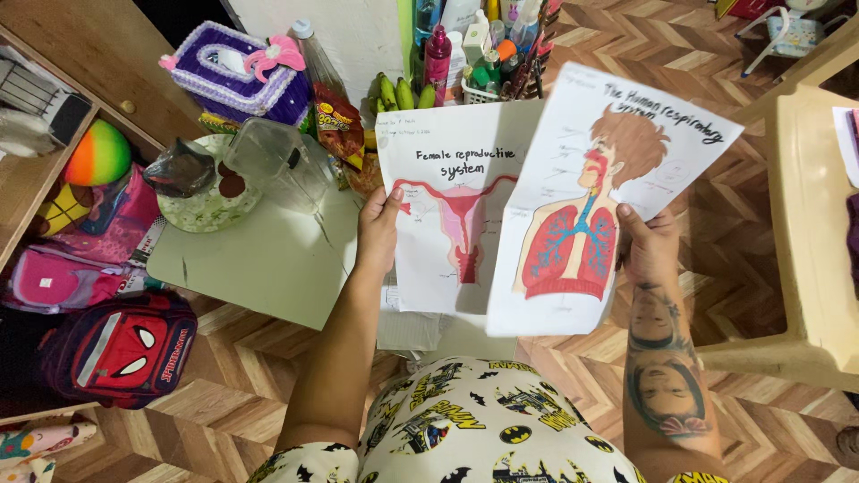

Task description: The person organizes a stack of papers and printed diagrams on a small white table, then moves to a desk to handle a laptop and printer. They sort through the papers, fold some, and place them back into a drawer. The person also handles a power cable and other desk items.

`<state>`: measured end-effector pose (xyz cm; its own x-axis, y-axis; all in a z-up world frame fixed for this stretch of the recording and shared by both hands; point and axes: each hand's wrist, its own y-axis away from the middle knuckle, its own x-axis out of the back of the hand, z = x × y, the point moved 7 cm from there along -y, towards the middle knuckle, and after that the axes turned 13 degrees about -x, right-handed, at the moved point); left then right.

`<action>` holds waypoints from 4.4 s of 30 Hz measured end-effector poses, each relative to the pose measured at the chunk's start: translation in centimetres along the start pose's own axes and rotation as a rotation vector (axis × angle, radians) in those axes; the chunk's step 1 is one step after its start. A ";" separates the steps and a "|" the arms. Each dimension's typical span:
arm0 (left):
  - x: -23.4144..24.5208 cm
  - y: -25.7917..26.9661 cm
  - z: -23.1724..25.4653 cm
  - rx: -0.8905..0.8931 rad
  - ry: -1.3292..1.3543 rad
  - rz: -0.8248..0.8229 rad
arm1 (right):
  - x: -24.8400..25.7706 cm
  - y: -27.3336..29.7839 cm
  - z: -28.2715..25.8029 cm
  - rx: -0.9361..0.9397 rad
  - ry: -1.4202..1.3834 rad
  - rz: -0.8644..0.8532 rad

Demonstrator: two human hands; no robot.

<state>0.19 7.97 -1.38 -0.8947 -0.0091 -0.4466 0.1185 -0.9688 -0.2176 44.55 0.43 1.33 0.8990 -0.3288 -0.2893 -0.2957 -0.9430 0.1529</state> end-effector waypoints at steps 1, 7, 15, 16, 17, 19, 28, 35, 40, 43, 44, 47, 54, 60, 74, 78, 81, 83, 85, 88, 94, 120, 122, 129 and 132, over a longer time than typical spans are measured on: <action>0.0 0.0 -0.1 0.009 -0.002 0.002 | -0.4 0.1 -0.2 0.019 -0.008 -0.033; -0.6 -0.5 0.5 0.006 -0.001 -0.002 | -2.0 0.5 -0.2 -0.002 0.091 -0.008; -2.9 -0.4 -0.1 0.043 0.005 -0.059 | -8.0 0.4 0.8 -0.052 0.193 -0.134; -3.1 -0.4 -0.2 0.039 -0.005 -0.064 | -9.1 0.5 0.5 -0.039 0.146 -0.180; -3.2 -0.5 -0.4 0.037 -0.011 -0.062 | -10.0 0.4 0.4 -0.027 0.099 -0.229; -3.3 -0.6 -0.5 0.032 -0.023 -0.056 | -10.4 0.0 0.3 -0.014 0.079 -0.263; 1.2 -2.5 4.5 -0.113 -0.010 0.017 | -2.3 -3.0 -6.1 0.188 0.100 -0.170; 1.7 -1.8 5.9 -0.166 -0.027 0.036 | -2.1 -2.9 -7.5 0.112 0.077 -0.190; -0.3 -1.1 3.4 -0.108 0.052 0.049 | -7.1 -3.9 -3.9 -0.031 0.202 -0.266; -1.8 -0.3 2.5 -0.137 -0.114 -0.015 | -11.6 -2.7 -1.5 -0.160 0.393 -0.407; -1.9 -0.1 2.0 -0.087 -0.023 0.034 | -12.3 -2.8 -1.3 -0.125 0.395 -0.330; -2.2 1.0 2.1 -0.025 0.155 0.132 | -14.8 -3.1 -1.2 0.073 0.378 -0.197; -0.9 1.6 4.5 -0.119 -0.078 0.154 | -18.7 -3.7 0.6 0.013 0.187 -0.338; 4.4 -1.4 6.5 -0.116 0.118 0.125 | -25.3 -5.1 4.1 -0.031 0.188 -0.222; 33.7 -24.2 8.2 -0.330 -0.255 0.717 | -53.1 -6.8 4.6 0.558 0.852 -0.292; 35.0 -25.0 5.2 -0.243 -0.596 0.771 | -55.6 -5.8 7.4 0.435 0.948 -0.394; 32.5 -22.4 7.2 -0.146 -0.740 0.801 | -55.6 -5.2 8.1 0.406 0.959 -0.408; 29.5 -20.9 10.7 -0.206 -0.953 0.728 | -54.7 -5.0 7.9 0.382 0.951 -0.396; 25.3 -20.1 14.5 -0.459 -1.223 0.538 | -52.8 -4.9 7.6 0.323 0.932 -0.369; 19.4 -17.5 16.5 -0.649 -1.145 0.269 | -48.6 -4.3 6.5 0.548 0.920 -0.308; 8.9 -9.5 13.1 -0.799 -1.032 -0.387 | -31.5 -2.6 11.7 0.112 0.962 -0.082; 14.7 4.5 -11.2 0.320 -0.954 -0.249 | -20.4 0.4 25.7 -0.337 0.363 -0.023; 14.5 4.3 -10.8 0.359 -0.932 -0.228 | -20.4 0.3 23.6 -0.311 0.413 0.018; 5.5 3.1 1.6 -0.684 -1.244 -0.148 | -20.2 2.2 18.2 -0.179 0.446 0.102; 3.0 2.9 -3.6 0.049 -0.399 -0.202 | -21.9 3.8 17.0 -0.187 0.369 -0.013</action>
<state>-0.58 6.05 -6.44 -0.9950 0.0957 -0.0278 -0.0872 -0.9715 -0.2205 18.22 3.12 -7.84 0.9679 -0.2442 0.0602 -0.2501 -0.9101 0.3305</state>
